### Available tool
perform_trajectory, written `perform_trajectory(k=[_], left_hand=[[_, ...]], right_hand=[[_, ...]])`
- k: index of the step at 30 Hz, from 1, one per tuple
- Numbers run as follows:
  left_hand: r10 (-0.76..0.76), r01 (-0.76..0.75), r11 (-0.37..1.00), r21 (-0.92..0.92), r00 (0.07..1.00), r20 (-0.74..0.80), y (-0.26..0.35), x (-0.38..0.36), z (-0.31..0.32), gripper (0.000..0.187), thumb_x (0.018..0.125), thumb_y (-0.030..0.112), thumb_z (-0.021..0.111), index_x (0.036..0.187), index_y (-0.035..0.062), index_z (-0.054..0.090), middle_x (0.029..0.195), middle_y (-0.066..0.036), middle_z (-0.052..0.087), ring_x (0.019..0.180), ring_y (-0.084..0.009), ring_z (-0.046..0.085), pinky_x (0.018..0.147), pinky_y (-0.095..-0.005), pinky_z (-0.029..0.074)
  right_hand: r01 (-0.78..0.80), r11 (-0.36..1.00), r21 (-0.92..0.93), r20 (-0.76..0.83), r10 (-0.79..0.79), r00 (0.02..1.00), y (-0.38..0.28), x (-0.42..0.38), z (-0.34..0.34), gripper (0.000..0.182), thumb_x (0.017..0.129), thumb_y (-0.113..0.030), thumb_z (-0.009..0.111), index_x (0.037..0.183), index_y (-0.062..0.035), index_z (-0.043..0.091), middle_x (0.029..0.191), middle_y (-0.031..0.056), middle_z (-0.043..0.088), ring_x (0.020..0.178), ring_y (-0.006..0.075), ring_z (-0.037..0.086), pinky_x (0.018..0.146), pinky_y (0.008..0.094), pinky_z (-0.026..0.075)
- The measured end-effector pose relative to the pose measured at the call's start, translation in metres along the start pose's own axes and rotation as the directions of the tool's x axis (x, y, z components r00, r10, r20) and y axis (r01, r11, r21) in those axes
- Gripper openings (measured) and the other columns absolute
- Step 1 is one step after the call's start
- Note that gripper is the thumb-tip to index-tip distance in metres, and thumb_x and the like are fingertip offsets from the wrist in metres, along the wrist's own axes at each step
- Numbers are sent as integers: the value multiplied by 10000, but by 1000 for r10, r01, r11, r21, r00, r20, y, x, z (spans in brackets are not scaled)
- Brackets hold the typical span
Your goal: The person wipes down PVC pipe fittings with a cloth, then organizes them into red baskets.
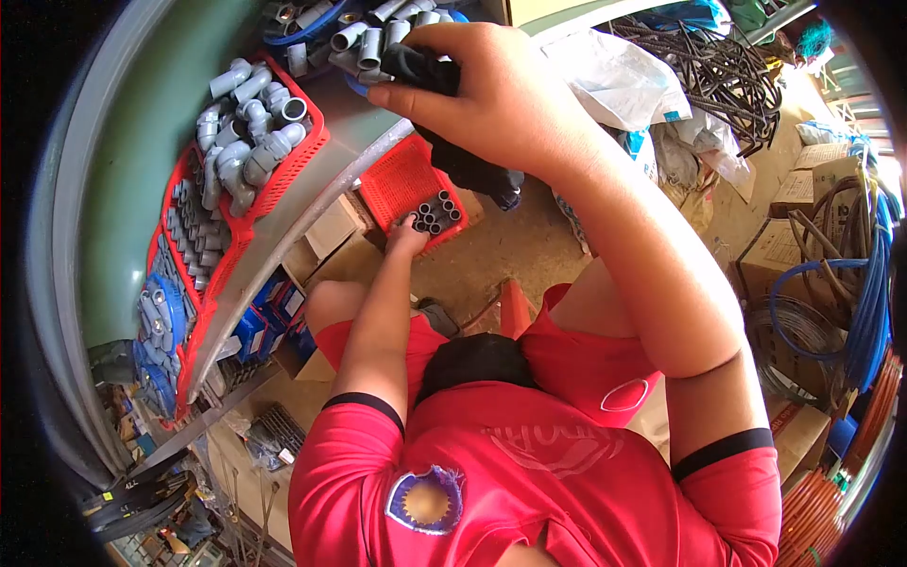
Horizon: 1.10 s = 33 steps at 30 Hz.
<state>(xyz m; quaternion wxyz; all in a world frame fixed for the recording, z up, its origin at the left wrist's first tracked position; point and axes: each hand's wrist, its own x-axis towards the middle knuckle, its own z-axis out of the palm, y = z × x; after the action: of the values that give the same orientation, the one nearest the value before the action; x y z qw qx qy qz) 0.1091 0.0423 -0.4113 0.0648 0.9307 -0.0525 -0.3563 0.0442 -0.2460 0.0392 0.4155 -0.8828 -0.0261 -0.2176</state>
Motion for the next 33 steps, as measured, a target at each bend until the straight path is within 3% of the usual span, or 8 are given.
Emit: perform_trajectory(k=[3,6,15,21,24,27,33], left_hand=[[-3,3,1000,-2,999,-40,0,-8,2,853,779,430,758,1537,292,391,1592,-201,304,1427,-360,407,1138,-461,401],[87,-91,995,-37,990,-114,-6,-9,5,848,770,421,776,1525,303,408,1579,-221,315,1414,-370,418,1134,-457,406],[54,-60,995,-77,995,-78,2,-23,-11,747,746,398,814,1417,262,516,1499,-241,402,1380,-371,453,1104,-457,434],[85,-88,989,-119,996,-34,-6,-7,-5,814,734,380,827,1464,285,481,1516,-226,413,1352,-388,480,1100,-452,436],[74,-74,997,6,996,-58,-1,-11,-7,824,730,388,827,1471,285,481,1492,-225,459,1338,-384,495,1094,-460,441],[169,-169,983,-74,986,-2,-14,7,-4,793,739,406,820,1454,275,503,1446,-232,508,1327,-377,508,1084,-464,450],[113,-112,993,-40,993,24,-9,1,-11,778,746,412,819,1448,271,515,1417,-239,530,1310,-384,522,1082,-449,456]], right_hand=[[-13,1000,5,13,13,1000,2,1,1,496,788,-438,771,1044,-15,734,857,225,712,869,373,707,806,455,554],[-24,1000,13,14,23,1000,3,0,1,487,786,-438,769,1029,-17,738,838,218,712,850,378,707,801,457,555],[-2,1000,27,-31,3,1000,2,-3,-2,472,793,-426,764,1019,-12,737,822,223,708,822,383,706,771,450,560],[-26,1000,2,-4,26,1000,2,-4,0,458,794,-420,764,1007,-15,736,819,223,705,820,384,704,776,456,555],[-26,999,24,17,26,1000,5,-4,4,448,795,-421,764,991,-19,735,807,218,701,813,384,702,769,458,554],[-13,1000,14,-6,13,1000,7,-4,8,436,796,-423,766,977,-27,734,793,213,697,805,382,700,759,460,553],[-22,1000,17,31,21,999,4,-2,10,431,796,-433,768,973,-40,739,799,209,699,808,381,701,758,466,554]])
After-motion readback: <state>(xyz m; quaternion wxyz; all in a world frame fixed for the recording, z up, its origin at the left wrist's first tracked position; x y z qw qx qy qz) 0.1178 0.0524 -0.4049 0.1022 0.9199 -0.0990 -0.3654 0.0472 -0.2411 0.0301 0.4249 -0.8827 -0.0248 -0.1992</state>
